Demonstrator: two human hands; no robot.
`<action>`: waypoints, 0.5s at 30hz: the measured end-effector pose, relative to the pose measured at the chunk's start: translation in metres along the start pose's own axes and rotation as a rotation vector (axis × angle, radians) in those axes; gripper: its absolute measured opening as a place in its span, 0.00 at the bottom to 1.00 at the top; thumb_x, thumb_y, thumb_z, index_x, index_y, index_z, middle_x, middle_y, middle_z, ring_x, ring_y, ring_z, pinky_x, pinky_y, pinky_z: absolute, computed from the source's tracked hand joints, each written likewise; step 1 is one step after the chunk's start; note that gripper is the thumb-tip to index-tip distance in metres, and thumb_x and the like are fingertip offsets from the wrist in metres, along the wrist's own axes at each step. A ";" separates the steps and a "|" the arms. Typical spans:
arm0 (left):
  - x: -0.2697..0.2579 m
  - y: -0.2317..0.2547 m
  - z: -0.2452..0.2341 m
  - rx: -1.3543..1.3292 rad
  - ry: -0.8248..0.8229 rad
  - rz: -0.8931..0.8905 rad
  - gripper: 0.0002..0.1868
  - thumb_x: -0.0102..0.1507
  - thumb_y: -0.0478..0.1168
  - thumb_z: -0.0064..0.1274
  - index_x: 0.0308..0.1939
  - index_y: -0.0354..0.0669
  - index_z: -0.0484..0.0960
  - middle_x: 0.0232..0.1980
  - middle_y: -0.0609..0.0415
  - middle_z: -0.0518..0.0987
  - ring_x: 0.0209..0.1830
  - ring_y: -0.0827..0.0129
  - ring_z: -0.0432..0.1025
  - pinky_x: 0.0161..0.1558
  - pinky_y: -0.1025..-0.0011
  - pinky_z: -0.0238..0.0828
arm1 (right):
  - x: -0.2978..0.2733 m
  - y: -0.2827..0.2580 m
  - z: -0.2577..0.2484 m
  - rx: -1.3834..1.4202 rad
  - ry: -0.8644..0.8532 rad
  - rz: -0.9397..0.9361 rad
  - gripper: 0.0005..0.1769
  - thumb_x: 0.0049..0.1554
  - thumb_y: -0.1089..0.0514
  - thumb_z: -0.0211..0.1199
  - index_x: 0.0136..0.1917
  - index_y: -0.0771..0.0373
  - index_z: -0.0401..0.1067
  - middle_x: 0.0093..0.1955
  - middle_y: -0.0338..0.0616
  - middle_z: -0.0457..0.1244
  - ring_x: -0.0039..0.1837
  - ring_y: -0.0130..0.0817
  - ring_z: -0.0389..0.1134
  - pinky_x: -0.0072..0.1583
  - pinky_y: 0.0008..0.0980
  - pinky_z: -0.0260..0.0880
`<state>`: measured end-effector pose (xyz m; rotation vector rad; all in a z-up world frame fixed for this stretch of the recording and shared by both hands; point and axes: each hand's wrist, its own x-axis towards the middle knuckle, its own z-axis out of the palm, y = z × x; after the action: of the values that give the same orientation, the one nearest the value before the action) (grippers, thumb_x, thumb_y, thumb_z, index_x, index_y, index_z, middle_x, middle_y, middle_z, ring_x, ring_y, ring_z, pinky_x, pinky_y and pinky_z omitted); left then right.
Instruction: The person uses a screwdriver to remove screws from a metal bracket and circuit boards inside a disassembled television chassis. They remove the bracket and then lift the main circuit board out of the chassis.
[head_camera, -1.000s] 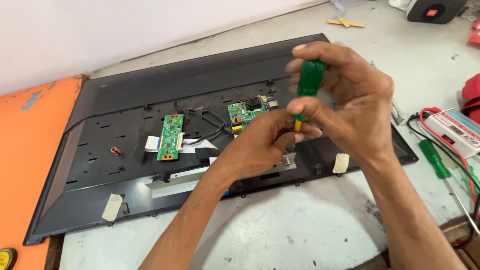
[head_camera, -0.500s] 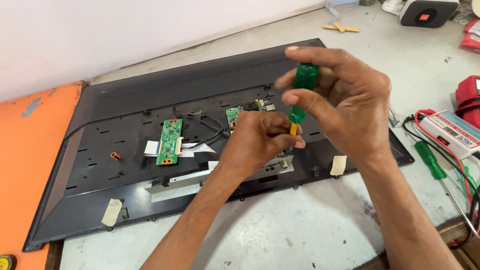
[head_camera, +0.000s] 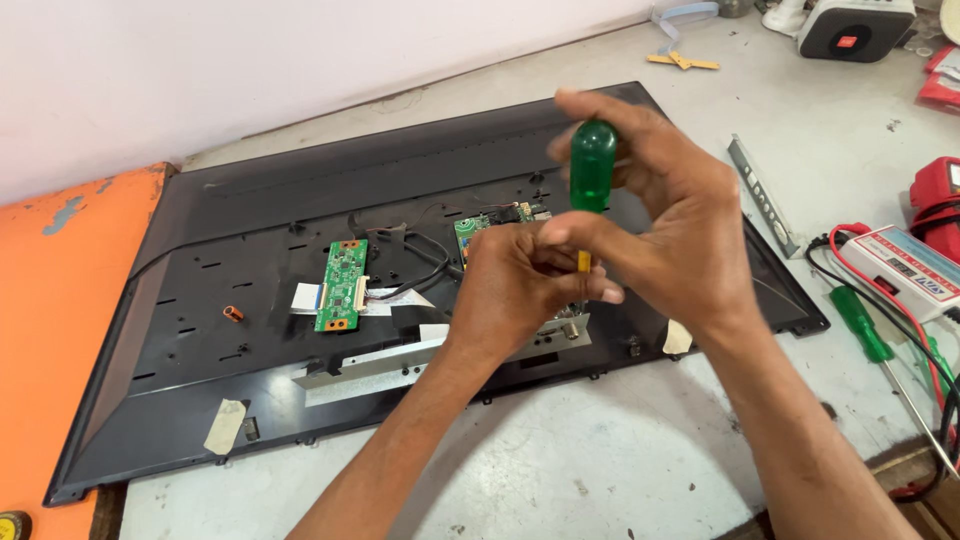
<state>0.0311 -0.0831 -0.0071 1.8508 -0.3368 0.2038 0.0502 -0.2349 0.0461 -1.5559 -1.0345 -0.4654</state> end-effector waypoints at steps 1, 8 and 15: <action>0.000 0.001 0.000 0.028 0.010 0.001 0.12 0.53 0.36 0.70 0.36 0.34 0.86 0.33 0.52 0.87 0.32 0.77 0.80 0.35 0.76 0.78 | -0.002 0.000 0.003 -0.106 0.037 0.024 0.36 0.55 0.67 0.72 0.74 0.65 0.63 0.61 0.55 0.67 0.57 0.39 0.72 0.61 0.33 0.81; 0.001 -0.006 0.001 -0.024 -0.107 0.040 0.06 0.61 0.33 0.62 0.41 0.36 0.87 0.36 0.55 0.88 0.34 0.78 0.80 0.37 0.77 0.77 | -0.002 0.001 0.003 0.144 0.017 0.115 0.31 0.59 0.68 0.63 0.74 0.64 0.60 0.62 0.48 0.69 0.60 0.32 0.75 0.62 0.29 0.82; 0.000 -0.003 0.005 -0.045 -0.090 0.058 0.06 0.63 0.31 0.59 0.44 0.34 0.86 0.38 0.52 0.87 0.38 0.76 0.81 0.41 0.76 0.79 | -0.010 0.004 -0.011 -0.055 0.057 0.010 0.32 0.62 0.73 0.69 0.76 0.65 0.63 0.60 0.53 0.68 0.60 0.35 0.75 0.60 0.30 0.85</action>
<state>0.0318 -0.0865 -0.0115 1.8104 -0.4544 0.1512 0.0503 -0.2488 0.0392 -1.5864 -0.9774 -0.5324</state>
